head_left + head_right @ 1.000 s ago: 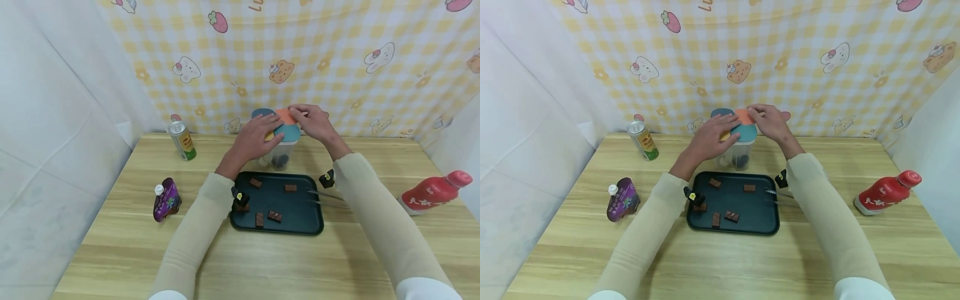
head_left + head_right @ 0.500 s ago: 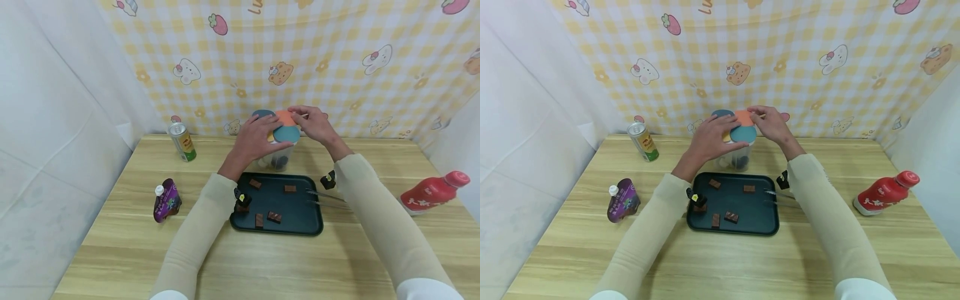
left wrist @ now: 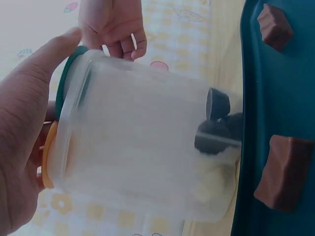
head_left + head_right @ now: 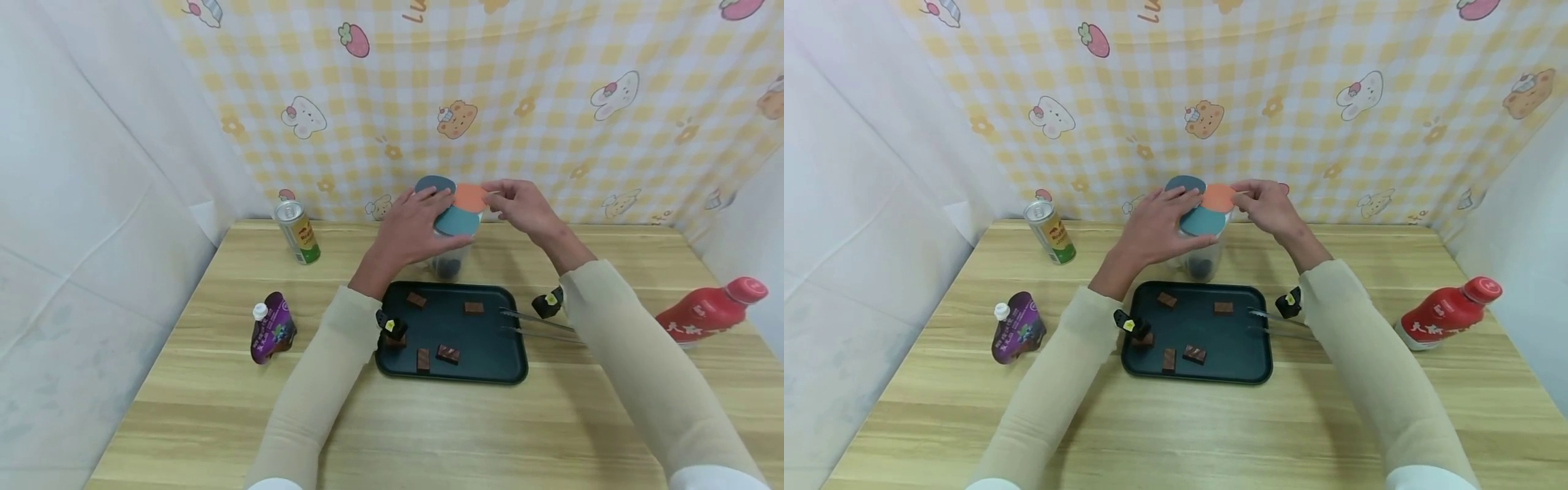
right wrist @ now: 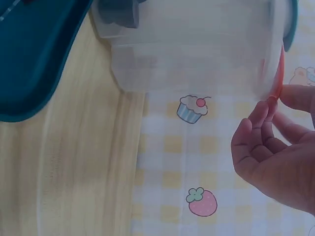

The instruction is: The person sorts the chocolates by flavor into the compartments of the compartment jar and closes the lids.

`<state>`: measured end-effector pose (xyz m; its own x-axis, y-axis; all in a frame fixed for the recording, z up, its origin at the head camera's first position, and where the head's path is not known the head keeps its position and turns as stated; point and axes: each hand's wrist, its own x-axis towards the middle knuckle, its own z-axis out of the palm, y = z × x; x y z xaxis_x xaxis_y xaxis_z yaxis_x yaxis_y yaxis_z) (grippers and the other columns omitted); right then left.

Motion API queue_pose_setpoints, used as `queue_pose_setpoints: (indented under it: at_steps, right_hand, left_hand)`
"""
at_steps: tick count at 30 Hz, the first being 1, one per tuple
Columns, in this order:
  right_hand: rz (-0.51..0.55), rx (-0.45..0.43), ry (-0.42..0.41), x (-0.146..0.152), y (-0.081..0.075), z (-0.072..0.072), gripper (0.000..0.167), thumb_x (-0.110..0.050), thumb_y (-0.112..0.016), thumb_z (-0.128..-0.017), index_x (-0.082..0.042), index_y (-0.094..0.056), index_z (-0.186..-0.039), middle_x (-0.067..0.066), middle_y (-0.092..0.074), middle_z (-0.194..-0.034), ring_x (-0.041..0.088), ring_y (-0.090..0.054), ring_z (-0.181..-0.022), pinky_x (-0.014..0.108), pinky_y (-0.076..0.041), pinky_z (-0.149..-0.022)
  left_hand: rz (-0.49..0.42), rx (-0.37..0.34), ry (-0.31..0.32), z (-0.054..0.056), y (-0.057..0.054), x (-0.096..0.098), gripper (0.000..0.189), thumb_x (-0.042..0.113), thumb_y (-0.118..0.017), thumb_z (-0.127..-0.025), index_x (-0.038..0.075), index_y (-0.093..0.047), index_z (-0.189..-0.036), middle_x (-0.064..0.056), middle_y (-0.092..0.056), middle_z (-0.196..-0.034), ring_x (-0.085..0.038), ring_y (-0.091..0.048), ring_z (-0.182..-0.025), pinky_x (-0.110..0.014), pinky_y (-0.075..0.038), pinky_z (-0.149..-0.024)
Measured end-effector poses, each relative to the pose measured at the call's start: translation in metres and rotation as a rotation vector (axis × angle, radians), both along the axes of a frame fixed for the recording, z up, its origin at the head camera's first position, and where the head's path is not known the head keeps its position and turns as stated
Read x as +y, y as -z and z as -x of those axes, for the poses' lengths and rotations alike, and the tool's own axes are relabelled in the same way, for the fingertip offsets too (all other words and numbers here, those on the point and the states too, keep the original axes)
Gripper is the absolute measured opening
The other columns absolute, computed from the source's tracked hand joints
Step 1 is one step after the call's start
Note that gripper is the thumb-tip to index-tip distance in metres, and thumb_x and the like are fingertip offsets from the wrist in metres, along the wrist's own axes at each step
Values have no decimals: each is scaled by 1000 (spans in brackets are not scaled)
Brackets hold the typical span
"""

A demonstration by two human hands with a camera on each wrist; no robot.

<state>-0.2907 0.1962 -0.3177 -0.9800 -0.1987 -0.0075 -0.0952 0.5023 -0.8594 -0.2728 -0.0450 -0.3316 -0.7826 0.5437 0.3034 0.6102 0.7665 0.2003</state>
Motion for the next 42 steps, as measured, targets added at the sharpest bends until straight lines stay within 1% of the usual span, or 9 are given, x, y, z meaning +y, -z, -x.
queue_pose_setpoints:
  at_steps: [7, 10, 18, 21, 24, 27, 30, 35, 42]
  right_hand:
    - [39, -42, -18, 6, -3, -12, 40, -26, -56, -107, 6, -62, -131, 13, -61, -123, 25, -57, -102, 33, -52, -85]
    - [77, -79, -56, 7, -3, -20, 38, -24, -55, -107, 6, -60, -129, 11, -59, -123, 22, -59, -99, 30, -53, -82]
    - [38, -98, -173, 3, -5, -43, 34, -28, -57, -107, 1, -58, -125, 9, -65, -112, 21, -63, -96, 30, -55, -79]
    - [-31, -24, -190, 4, -4, -49, 31, -28, -57, -108, 0, -61, -122, 11, -66, -110, 24, -63, -97, 32, -54, -79]
    - [-121, 133, -181, 6, -1, -50, 32, -28, -59, -107, -2, -63, -126, 12, -65, -115, 27, -61, -103, 39, -52, -83]
    - [-195, 310, -195, 6, 2, -48, 42, -25, -64, -105, -2, -59, -139, 15, -60, -133, 31, -57, -118, 50, -49, -92]
    - [-265, 418, -262, 6, 6, -42, 60, -25, -68, -102, 0, -46, -153, 18, -43, -154, 37, -43, -138, 59, -42, -105]
    - [-376, 448, -383, 5, 14, -31, 79, -32, -68, -102, 0, -27, -162, 15, -18, -169, 36, -18, -154, 61, -25, -118]
    - [-438, 463, -437, 7, 20, -25, 82, -27, -72, -99, -2, -25, -163, 13, -17, -170, 31, -18, -155, 56, -27, -119]
  left_hand:
    - [56, -57, 4, -1, -7, 4, 79, 65, -58, -94, 20, -46, -158, 1, -41, -161, -21, -30, -151, -41, -16, -124]
    - [60, -96, 32, -1, -9, 2, 74, 56, -57, -95, 21, -44, -159, 2, -38, -163, -21, -28, -152, -40, -22, -122]
    - [-38, -212, 128, -1, -11, -13, 61, 33, -57, -100, 18, -46, -158, 2, -37, -164, -21, -22, -154, -45, -28, -120]
    - [-91, -251, 174, 1, -9, -17, 60, 29, -57, -99, 18, -47, -157, 2, -37, -164, -24, -22, -154, -48, -27, -120]
    - [-129, -257, 199, 3, -5, -20, 59, 29, -58, -98, 19, -49, -156, 2, -38, -163, -25, -23, -154, -48, -27, -120]
    - [-144, -219, 208, 5, 0, -20, 61, 36, -61, -99, 18, -49, -156, 1, -39, -163, -25, -26, -153, -46, -27, -120]
    - [-141, -175, 208, 6, 3, -20, 66, 43, -64, -100, 15, -47, -157, -2, -37, -163, -24, -30, -151, -43, -28, -120]
    - [-148, -186, 200, 4, 4, -21, 69, 45, -64, -101, 12, -45, -158, -6, -36, -164, -23, -30, -151, -40, -27, -121]
    - [-161, -136, 220, 4, 8, -21, 69, 46, -66, -100, 12, -46, -157, -6, -40, -162, -25, -33, -150, -40, -27, -121]
